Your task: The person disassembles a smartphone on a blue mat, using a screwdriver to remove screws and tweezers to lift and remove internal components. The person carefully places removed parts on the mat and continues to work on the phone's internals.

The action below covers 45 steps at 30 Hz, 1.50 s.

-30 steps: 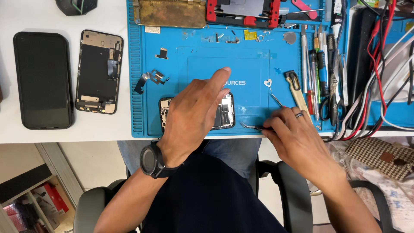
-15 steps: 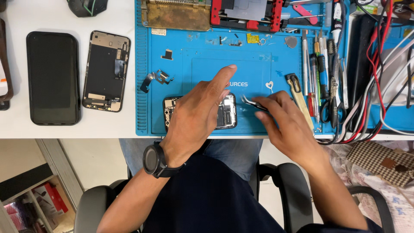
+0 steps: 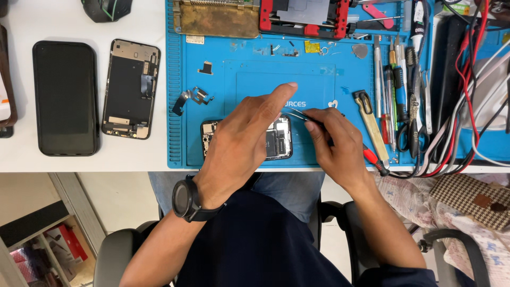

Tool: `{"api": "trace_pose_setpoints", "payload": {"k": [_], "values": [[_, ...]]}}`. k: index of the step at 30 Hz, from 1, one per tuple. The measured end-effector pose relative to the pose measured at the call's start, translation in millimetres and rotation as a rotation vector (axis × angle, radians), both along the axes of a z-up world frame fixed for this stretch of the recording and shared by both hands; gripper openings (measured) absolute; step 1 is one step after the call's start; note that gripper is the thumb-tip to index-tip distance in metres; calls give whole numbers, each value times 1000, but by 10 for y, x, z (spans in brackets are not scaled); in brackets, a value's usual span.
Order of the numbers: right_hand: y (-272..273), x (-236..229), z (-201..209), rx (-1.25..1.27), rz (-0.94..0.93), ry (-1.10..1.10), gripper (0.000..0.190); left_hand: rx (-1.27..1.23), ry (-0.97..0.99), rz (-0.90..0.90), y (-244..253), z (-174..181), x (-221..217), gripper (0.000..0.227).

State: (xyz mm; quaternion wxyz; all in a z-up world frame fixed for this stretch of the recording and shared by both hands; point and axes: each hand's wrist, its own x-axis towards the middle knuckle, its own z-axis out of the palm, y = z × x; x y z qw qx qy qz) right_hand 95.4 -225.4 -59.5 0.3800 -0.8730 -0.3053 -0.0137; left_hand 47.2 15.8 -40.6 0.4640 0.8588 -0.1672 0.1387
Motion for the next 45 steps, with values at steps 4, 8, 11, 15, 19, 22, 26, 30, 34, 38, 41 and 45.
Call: {"api": "trace_pose_setpoints", "payload": {"k": [4, 8, 11, 15, 19, 22, 26, 30, 34, 38, 41, 45], "values": [[4, -14, 0, 16, -25, -18, 22, 77, -52, 5, -51, 95, 51, 57], [-4, -34, -19, 18, -36, -10, 21, 102, -76, 57, -69, 53, 62, 60], [-9, -46, -27, 27, -53, -4, 22, 103, -28, 24, -29, 80, 48, 75], [-2, -48, -35, 44, -63, -21, 22, 47, 22, -63, -16, 127, 43, 77], [6, -48, -42, 63, -70, -27, 21, 118, -67, 10, -63, 139, 104, 52], [9, -45, -37, 62, -67, -28, 22, 76, -47, -16, -27, 80, 88, 67], [18, -45, -44, 58, -64, -43, 22, 21, 14, -81, 6, 135, 89, 74], [31, -40, -30, 53, -58, -57, 23, 46, 38, -87, -26, 172, 126, 60], [38, -38, -24, 53, -51, -63, 23, 115, -80, 0, -46, 84, 142, 60], [31, -41, -39, 51, -55, -52, 24, 73, -9, -21, -10, 132, 153, 65], [38, -40, -32, 50, -56, -57, 24, 64, 22, -78, -4, 196, 139, 80], [40, -39, -44, 48, -56, -65, 23, 67, -2, -86, -40, 168, 147, 61]]}}
